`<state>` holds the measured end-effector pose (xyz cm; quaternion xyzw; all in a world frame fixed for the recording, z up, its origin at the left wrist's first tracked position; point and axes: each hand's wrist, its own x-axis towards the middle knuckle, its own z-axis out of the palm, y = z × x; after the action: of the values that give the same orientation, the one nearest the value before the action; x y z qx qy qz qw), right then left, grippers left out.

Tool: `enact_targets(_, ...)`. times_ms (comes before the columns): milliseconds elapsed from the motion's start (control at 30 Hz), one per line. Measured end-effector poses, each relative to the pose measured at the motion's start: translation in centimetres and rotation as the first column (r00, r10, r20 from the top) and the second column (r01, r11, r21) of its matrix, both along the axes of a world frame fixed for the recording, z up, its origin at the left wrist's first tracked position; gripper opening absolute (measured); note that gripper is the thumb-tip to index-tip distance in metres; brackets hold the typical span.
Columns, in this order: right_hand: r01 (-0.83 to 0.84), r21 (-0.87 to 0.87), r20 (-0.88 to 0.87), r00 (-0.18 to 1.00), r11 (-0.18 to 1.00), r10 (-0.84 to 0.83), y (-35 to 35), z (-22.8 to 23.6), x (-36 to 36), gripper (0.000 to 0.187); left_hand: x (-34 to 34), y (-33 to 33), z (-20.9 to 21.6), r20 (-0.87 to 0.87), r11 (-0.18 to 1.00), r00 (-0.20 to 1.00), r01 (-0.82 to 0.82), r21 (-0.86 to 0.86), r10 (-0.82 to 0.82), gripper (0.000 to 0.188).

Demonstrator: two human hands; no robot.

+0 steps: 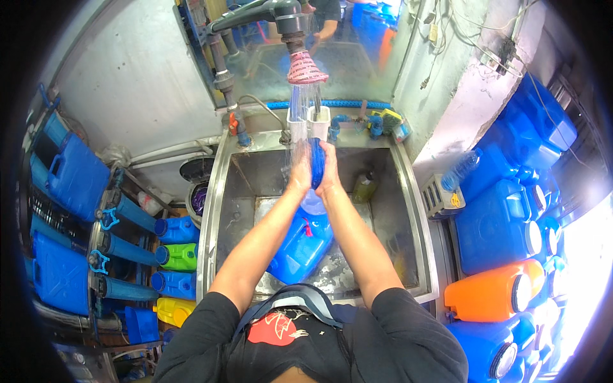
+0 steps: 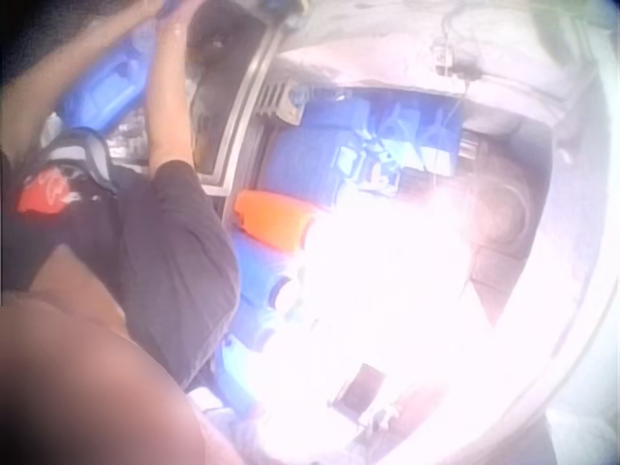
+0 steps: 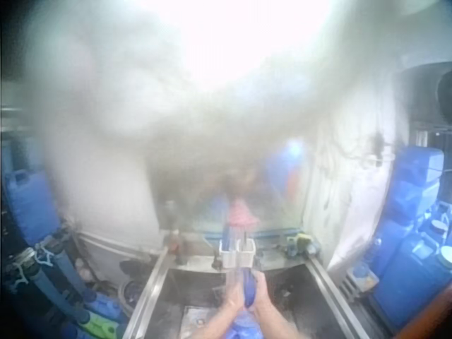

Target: The person washes a blue plastic container and a small blue lid in a stainless steel sink. They rinse the container, scrub it with a sponge, rinse again, and place it on a shelf. The person also washes the lid under running water and places it on the shelf.

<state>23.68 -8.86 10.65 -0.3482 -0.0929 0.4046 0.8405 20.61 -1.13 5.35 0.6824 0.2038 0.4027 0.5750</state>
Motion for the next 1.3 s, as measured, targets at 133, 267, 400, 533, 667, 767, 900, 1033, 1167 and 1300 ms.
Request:
enact_targets(133, 0.076, -0.072, 0.149, 0.987, 0.995, -0.064, -0.1, -0.1, -0.2, 0.041, -1.0, -1.5, 1.1, 0.225, 0.89, 0.947, 0.297, -0.345, -0.228, 0.068)
enact_targets(267, -0.066, -0.374, 0.431, 0.871, 0.925, 0.237, -0.3, -1.5, -0.5, 0.047, -2.0, 1.0, 2.2, 0.529, 0.728, 0.848, 0.344, -0.593, 0.03, 0.07)
enact_targets(400, 0.322, -0.449, 0.702, 0.704, 0.834, 0.106, 0.6, -2.3, 0.7, 0.065, -2.3, -1.0, -0.1, 0.548, 0.434, 0.833, 0.523, -0.734, -0.078, 0.049)
enact_targets(533, 0.573, -0.486, 0.851, 0.138, 0.66, 0.507, -0.3, -2.5, 0.9, 0.047, -3.6, -2.1, -1.7, 0.487, 0.486, 0.867, 0.385, -0.785, 0.101, 0.041)
enact_targets(667, 0.262, -0.587, 0.734, -0.226, 0.766, 0.64, -3.2, -1.1, 1.0, 0.043, -6.9, 1.3, -1.2, 0.349, 0.481, 0.914, 0.215, -0.85, 0.208, 0.042)
enact_targets(767, 0.624, -0.486, 0.589, -0.283, 0.612, 0.757, -3.5, 1.0, 1.9, 0.049, -8.0, 1.1, -1.2, 0.269, 0.441, 0.954, 0.187, -0.878, 0.13, 0.04)
enact_targets(900, 0.357, -0.736, 0.517, -0.252, 0.575, 0.818, -2.8, 2.7, 1.6, 0.059, -7.2, -1.1, -1.5, 0.269, 0.356, 0.94, 0.33, -0.874, -0.209, 0.035)
enact_targets(1033, 0.013, -0.878, 0.44, -0.376, 0.479, 0.816, -3.7, 3.0, 2.3, 0.065, -8.1, 0.2, -1.5, 0.105, 0.41, 0.993, 0.116, -0.904, -0.049, 0.04)
enact_targets(1167, 0.364, -0.625, 0.66, -0.226, 0.691, 0.716, -5.3, 2.4, 6.3, 0.036, -7.7, 1.7, -1.4, 0.25, 0.393, 0.966, 0.254, -0.884, -0.063, 0.042)
enact_targets(1300, 0.399, -0.57, 0.765, -0.061, 0.718, 0.642, -6.4, -1.6, 6.9, 0.024, -5.0, 1.7, -0.2, 0.152, 0.595, 0.982, 0.191, -0.781, -0.115, 0.038)
